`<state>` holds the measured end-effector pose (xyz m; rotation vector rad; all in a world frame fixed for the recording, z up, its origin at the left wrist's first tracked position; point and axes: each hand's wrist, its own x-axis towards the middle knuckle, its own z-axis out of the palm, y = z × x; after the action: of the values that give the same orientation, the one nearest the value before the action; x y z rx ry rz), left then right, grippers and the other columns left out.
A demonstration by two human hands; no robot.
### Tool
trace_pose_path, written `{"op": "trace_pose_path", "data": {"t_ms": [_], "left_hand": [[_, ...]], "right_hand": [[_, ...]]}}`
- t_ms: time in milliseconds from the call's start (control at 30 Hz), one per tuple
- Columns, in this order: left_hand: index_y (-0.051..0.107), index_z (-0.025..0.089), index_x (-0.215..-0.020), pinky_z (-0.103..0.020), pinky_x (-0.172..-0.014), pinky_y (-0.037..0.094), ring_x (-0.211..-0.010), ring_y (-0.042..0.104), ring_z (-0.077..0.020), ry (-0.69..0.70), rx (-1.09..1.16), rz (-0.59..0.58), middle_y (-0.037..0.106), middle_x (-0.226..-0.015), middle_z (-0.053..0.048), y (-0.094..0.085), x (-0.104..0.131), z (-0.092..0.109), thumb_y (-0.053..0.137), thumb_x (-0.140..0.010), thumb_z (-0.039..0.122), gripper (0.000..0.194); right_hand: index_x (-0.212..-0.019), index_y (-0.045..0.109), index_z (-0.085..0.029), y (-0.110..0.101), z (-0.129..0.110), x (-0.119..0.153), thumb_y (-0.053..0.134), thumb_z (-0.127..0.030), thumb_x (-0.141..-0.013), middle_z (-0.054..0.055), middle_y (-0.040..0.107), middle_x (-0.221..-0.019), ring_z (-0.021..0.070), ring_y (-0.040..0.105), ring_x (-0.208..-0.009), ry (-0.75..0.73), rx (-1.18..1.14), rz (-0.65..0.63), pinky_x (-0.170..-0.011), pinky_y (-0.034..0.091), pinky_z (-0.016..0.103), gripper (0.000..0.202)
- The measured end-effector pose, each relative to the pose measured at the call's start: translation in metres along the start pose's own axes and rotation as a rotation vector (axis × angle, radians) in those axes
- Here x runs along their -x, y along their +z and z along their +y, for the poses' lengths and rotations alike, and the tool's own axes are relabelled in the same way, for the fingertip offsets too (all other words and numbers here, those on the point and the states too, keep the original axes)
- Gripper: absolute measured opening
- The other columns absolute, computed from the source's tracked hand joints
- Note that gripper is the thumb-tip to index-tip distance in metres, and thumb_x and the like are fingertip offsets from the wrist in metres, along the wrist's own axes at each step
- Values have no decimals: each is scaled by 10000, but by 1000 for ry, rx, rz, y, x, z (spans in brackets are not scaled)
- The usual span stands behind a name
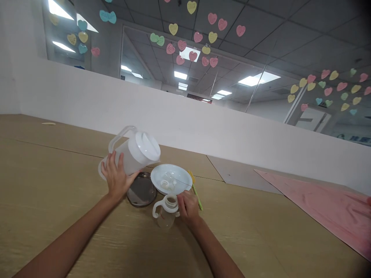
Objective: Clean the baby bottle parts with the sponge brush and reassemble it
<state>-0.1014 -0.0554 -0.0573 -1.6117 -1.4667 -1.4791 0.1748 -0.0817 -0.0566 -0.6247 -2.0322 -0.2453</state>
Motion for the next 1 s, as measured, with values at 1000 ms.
{"op": "trace_pose_path", "data": {"t_ms": [1000], "left_hand": [[0,215,-1403,-596,-1023,154,-1330,161,-386,260,-65,82,137,-1453,-227,2,3,6,670,-676,455,1017]], "right_hand": [[-497,400,-193,2,1,-2,323,-168,-894,-15,401,-447,100,351,-443,-27,127,30,-477,216,268,405]]}}
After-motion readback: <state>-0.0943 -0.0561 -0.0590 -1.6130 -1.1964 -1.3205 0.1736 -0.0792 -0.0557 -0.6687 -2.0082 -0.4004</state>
